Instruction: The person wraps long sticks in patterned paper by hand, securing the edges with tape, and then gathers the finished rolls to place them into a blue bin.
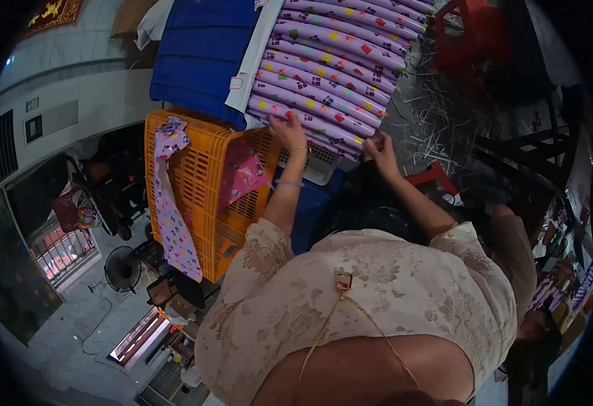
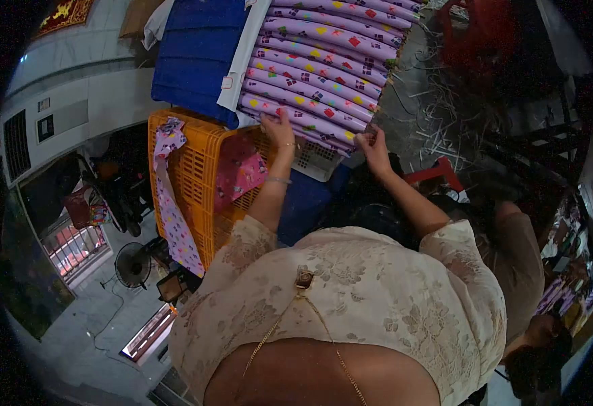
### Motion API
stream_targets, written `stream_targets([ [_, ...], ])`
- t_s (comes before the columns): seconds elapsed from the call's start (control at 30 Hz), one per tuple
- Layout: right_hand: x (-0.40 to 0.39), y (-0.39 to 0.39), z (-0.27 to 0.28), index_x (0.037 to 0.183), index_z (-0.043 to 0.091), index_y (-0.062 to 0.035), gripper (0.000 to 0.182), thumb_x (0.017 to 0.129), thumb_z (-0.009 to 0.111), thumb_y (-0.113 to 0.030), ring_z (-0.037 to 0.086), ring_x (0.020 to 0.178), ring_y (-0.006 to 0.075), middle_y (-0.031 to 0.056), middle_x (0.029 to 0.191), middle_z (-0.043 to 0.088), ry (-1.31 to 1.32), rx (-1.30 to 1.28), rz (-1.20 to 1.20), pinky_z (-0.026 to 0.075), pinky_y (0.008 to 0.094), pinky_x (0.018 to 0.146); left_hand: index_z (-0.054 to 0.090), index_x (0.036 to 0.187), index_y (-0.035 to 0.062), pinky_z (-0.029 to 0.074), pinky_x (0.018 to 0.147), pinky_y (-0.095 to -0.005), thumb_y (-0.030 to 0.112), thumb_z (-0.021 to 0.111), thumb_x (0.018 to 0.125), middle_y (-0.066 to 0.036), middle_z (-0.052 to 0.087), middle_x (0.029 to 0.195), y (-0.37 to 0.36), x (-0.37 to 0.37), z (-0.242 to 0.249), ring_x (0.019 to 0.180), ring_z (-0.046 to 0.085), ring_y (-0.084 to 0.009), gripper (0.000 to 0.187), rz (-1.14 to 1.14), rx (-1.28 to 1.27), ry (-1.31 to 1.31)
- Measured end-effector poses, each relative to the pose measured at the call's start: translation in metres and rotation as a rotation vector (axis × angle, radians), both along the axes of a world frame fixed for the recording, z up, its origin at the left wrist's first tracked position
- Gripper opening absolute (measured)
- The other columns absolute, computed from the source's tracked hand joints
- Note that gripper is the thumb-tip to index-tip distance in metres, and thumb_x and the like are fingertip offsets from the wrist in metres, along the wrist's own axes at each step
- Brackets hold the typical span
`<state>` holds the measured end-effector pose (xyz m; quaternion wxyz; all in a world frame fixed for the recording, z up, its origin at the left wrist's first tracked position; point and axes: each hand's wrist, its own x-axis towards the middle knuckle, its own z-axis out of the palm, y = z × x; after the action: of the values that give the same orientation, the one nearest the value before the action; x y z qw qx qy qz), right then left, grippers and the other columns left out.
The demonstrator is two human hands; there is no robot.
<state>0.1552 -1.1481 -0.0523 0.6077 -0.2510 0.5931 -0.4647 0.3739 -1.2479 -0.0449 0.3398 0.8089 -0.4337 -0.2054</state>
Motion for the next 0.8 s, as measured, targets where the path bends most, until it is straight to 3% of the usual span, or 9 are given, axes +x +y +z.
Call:
stream_targets([
  [0.2, -0.029, 0.033, -0.039, 0.108, 0.05, -0.0033, 0.035, 0.076, 0.063, -0.01, 0.053, 0.083, 0.019, 0.0092, 0.094, 0.053, 0.224, -0.095, 0.139, 0.043, 0.0286, 0.074, 0.038, 0.118, -0.0103, 0.032, 0.092, -0.0414, 0.015, 0.057, 0.077, -0.029, 0.045, 0.112, -0.052, 0.036, 0.028, 0.103, 0.044, -0.039, 0.051, -0.043, -0.028, -0.498],
  [0.27, -0.056, 0.042, -0.018, 0.108, 0.051, -0.0027, 0.032, 0.078, 0.06, -0.009, 0.051, 0.084, 0.024, 0.0124, 0.097, 0.05, 0.546, -0.221, 0.28, 0.041, 0.0309, 0.076, 0.039, 0.113, -0.0112, 0.028, 0.093, -0.0464, 0.015, 0.048, 0.08, -0.032, 0.041, 0.114, -0.07, 0.039, 0.021, 0.107, 0.038, -0.0423, 0.043, -0.032, -0.07, -0.378],
  [0.33, -0.068, 0.047, -0.007, 0.107, 0.051, -0.0023, 0.03, 0.079, 0.058, -0.01, 0.05, 0.085, 0.0265, 0.0141, 0.098, 0.049, 0.598, -0.244, 0.359, 0.041, 0.0323, 0.077, 0.042, 0.109, -0.0109, 0.031, 0.089, -0.0496, 0.018, 0.046, 0.082, -0.031, 0.044, 0.11, -0.087, 0.048, 0.009, 0.101, 0.042, -0.0425, 0.04, 0.041, 0.183, -0.368],
  [0.47, -0.083, 0.048, 0.015, 0.108, 0.047, -0.0026, 0.029, 0.082, 0.054, -0.013, 0.051, 0.088, 0.0292, 0.0162, 0.097, 0.049, 0.831, -0.471, 0.505, 0.041, 0.0337, 0.073, 0.044, 0.11, -0.0073, 0.032, 0.087, -0.0506, 0.023, 0.041, 0.088, -0.028, 0.046, 0.11, -0.095, 0.018, 0.016, 0.097, 0.045, -0.042, 0.038, 0.234, 0.258, -0.444],
  [0.5, -0.085, 0.046, 0.019, 0.108, 0.047, -0.0026, 0.029, 0.082, 0.054, -0.013, 0.051, 0.088, 0.0292, 0.0162, 0.097, 0.049, 0.843, -0.482, 0.505, 0.041, 0.0337, 0.073, 0.045, 0.109, -0.0073, 0.032, 0.088, -0.0506, 0.023, 0.041, 0.088, -0.028, 0.047, 0.108, -0.095, 0.015, 0.015, 0.096, 0.045, -0.042, 0.037, 0.234, 0.149, -0.508],
  [0.6, -0.087, 0.046, 0.025, 0.108, 0.045, -0.0034, 0.025, 0.085, 0.05, -0.012, 0.052, 0.094, 0.0322, 0.0179, 0.098, 0.052, 0.538, 0.016, 0.57, 0.041, 0.0352, 0.08, 0.043, 0.11, -0.0096, 0.031, 0.088, -0.05, 0.023, 0.044, 0.086, -0.03, 0.046, 0.107, -0.088, 0.011, 0.027, 0.097, 0.044, -0.0431, 0.041, 0.2, 0.084, -0.51],
  [0.7, -0.1, 0.059, 0.002, 0.111, 0.045, -0.0036, 0.028, 0.085, 0.05, -0.012, 0.051, 0.095, 0.0316, 0.0181, 0.099, 0.051, 0.545, 0.042, 0.494, 0.04, 0.0352, 0.081, 0.045, 0.106, -0.0111, 0.032, 0.084, -0.0496, 0.026, 0.046, 0.084, -0.03, 0.047, 0.105, -0.085, 0.013, 0.034, 0.096, 0.045, -0.0417, 0.043, 0.171, -0.017, -0.492],
  [0.73, -0.101, 0.057, 0.001, 0.111, 0.045, -0.0036, 0.028, 0.085, 0.05, -0.012, 0.051, 0.095, 0.0316, 0.0181, 0.099, 0.051, 0.551, 0.037, 0.49, 0.04, 0.0352, 0.081, 0.046, 0.103, -0.0107, 0.031, 0.083, -0.0496, 0.027, 0.045, 0.084, -0.029, 0.048, 0.103, -0.085, 0.019, 0.028, 0.095, 0.045, -0.0409, 0.042, 0.167, -0.09, -0.495],
  [0.8, -0.101, 0.054, 0.006, 0.114, 0.044, -0.004, 0.031, 0.084, 0.05, -0.011, 0.051, 0.095, 0.0309, 0.0175, 0.1, 0.051, 0.69, -0.385, 0.511, 0.04, 0.0352, 0.081, 0.047, 0.104, -0.0096, 0.03, 0.084, -0.0498, 0.029, 0.041, 0.086, -0.028, 0.048, 0.104, -0.082, 0.025, 0.026, 0.098, 0.044, -0.0398, 0.043, 0.179, -0.075, -0.577],
])
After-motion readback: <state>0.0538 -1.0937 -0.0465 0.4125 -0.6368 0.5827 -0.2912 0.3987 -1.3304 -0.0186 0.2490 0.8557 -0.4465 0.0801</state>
